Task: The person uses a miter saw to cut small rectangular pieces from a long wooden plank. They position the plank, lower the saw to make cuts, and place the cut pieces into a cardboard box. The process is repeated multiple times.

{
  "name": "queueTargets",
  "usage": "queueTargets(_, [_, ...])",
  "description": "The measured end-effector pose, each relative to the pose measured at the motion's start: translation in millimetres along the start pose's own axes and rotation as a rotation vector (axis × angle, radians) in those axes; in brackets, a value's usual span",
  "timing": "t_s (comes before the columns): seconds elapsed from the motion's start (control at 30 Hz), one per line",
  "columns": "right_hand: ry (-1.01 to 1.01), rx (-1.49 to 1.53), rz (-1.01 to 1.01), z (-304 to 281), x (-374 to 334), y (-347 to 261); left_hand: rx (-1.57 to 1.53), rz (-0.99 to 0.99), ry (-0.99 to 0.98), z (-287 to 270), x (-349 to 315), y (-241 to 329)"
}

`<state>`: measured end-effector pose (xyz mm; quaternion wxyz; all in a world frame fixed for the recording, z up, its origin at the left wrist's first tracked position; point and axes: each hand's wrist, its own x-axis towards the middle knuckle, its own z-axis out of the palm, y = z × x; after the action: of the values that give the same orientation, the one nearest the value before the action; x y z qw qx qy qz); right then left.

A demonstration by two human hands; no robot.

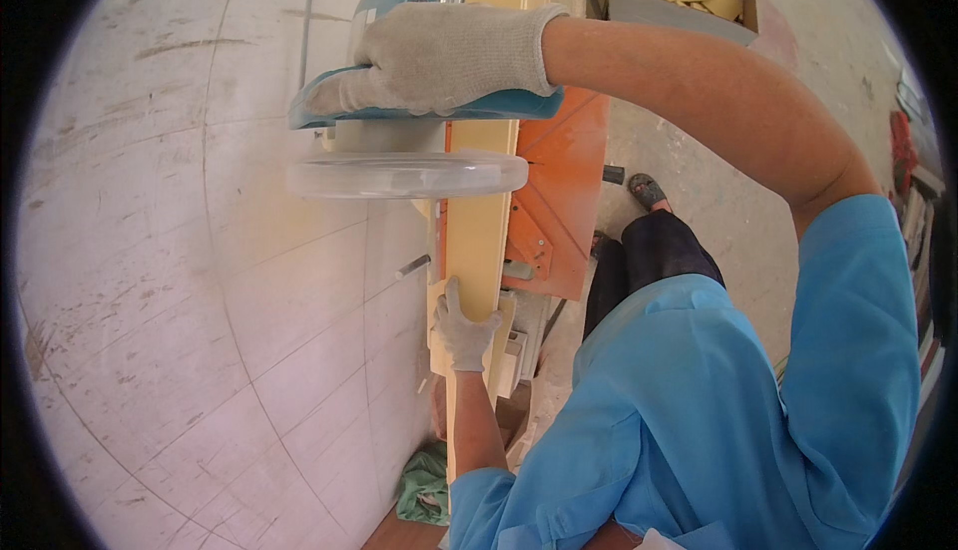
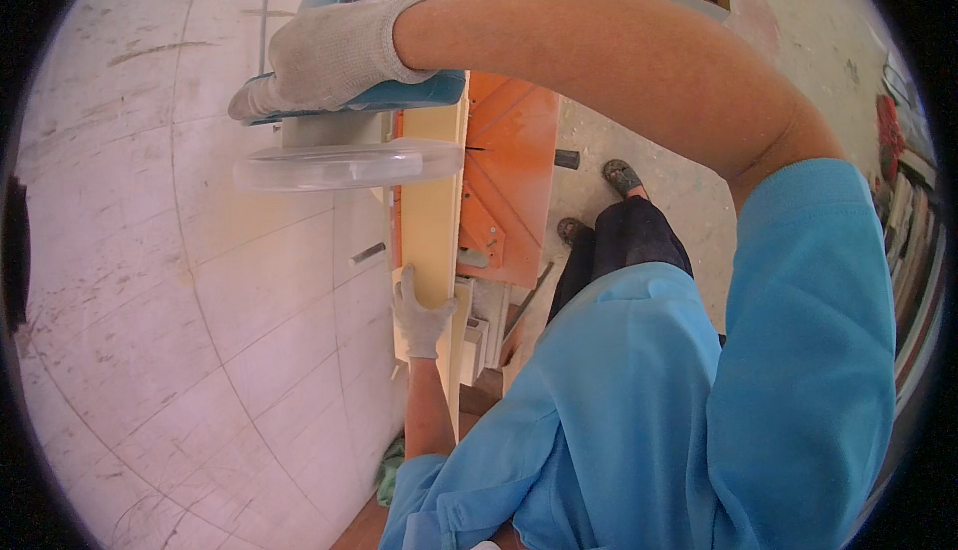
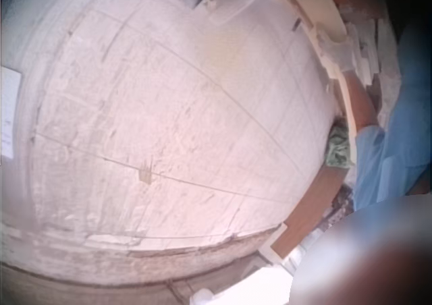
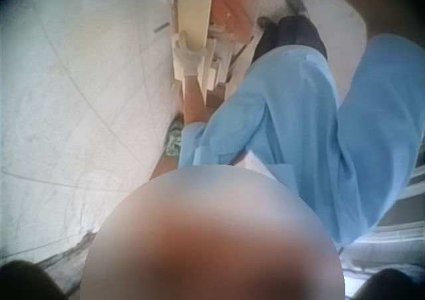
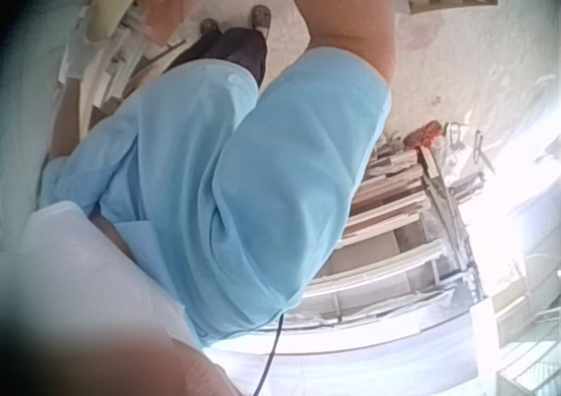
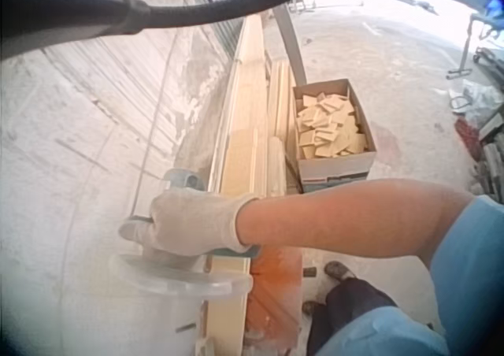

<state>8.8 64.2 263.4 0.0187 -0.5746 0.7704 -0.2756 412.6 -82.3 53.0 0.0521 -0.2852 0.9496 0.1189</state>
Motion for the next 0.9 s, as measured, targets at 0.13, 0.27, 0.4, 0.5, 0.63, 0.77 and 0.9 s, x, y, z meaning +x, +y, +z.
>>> queueTargets(0.13, [0.108, -0.168, -0.171, 17, -7, 12, -0.016, -0.014, -0.002, -3, 1, 4])
queueTargets(0.27, [0.138, 0.187, -0.077, 35, -48, 30, 0.004, -0.038, -0.041, -4, 2, 7])
queueTargets(0.4, [-0.016, 0.525, 0.271, 63, -97, 48, 0.056, -0.016, -0.01, 5, -10, -3])
queueTargets(0.5, [0.044, 0.53, 0.241, 77, -105, 57, 0.209, 0.096, 0.067, 8, -29, -25])
queueTargets(0.63, [0.098, 0.516, 0.122, 60, -77, 49, 0.067, -0.012, -0.114, 4, -61, -53])
queueTargets(0.77, [0.166, -0.234, -0.25, 21, -12, 20, 0.077, 0.074, -0.052, 2, -60, -57])
queueTargets(0.9, [-0.065, -0.082, -0.006, -2, 20, -2, 0.051, 0.083, 0.003, 3, -49, -42])
